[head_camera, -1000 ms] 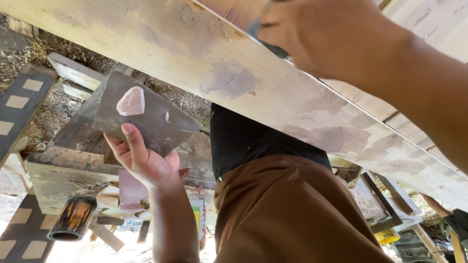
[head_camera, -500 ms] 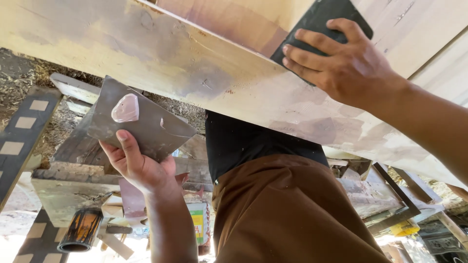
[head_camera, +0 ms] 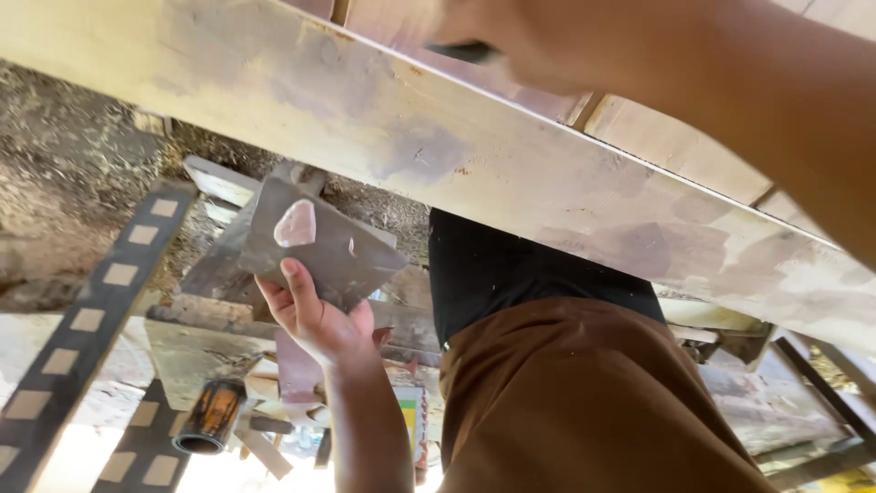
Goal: The person applies and smooths wood putty into gaps of wooden planks using scrapers.
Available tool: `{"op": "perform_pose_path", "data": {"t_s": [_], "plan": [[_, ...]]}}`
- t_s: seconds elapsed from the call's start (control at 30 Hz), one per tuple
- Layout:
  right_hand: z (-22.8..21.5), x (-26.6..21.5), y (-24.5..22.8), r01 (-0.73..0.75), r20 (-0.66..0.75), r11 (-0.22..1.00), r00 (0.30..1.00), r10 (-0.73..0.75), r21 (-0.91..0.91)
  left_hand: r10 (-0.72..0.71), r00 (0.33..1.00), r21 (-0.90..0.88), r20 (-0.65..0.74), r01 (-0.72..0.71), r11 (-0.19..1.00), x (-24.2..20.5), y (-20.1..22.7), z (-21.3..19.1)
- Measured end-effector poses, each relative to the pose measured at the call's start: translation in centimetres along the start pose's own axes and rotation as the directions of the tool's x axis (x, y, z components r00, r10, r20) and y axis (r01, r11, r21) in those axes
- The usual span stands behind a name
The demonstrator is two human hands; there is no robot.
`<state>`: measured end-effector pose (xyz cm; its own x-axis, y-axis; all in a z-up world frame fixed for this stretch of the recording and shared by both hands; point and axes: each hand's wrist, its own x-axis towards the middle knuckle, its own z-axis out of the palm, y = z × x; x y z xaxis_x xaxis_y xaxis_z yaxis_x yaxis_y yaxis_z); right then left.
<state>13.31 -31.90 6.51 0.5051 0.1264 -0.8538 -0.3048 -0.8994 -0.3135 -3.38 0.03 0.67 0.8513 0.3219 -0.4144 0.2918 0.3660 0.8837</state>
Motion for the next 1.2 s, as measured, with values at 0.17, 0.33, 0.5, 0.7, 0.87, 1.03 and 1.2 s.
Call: {"op": "perform_pose_path", "data": {"t_s": [0.17,0.33,0.5,0.7,0.87,1.03,1.2], "plan": [[6.6,12.4,-0.6,0.258,-0.245,0.888,0.954,-0.173,0.380,-0.006,0.997,0.036,-0.073,0.008,0.999,-0.4,0.7,-0.2],[4.6,7.6,1.7,0.391,-0.281,0.918,0.876,-0.393,-0.067,0.009,0.996,0.030,-0.091,-0.007,1.000,-0.3,0.1,-1.1],[5.5,1.1,5.6,0.343,-0.164,0.493,0.665,-0.729,-0.800,-0.015,0.998,0.031,-0.068,0.017,0.999,-0.6,0.2,-1.0],[10.7,-2.1,12.8,0.154,-0.293,0.517,0.673,-0.679,-0.842,-0.011,0.997,0.027,0.076,0.009,1.000,-1.2,-0.2,0.5],[11.5,-3.4,15.0,0.135,-0.278,0.500,0.696,-0.663,-0.855,-0.020,0.998,0.066,0.051,0.017,0.998,-2.3,0.4,1.4],[11.4,-3.8,16.3,0.175,-0.287,0.493,0.631,-0.721,-0.852,0.016,0.999,0.063,0.046,-0.019,0.998,-3.8,-0.1,1.4],[9.1,-6.8,16.5,0.501,-0.466,0.686,0.504,-0.727,-0.529,-0.009,0.986,0.019,0.165,0.006,1.000,-5.2,-2.1,1.6]]}}
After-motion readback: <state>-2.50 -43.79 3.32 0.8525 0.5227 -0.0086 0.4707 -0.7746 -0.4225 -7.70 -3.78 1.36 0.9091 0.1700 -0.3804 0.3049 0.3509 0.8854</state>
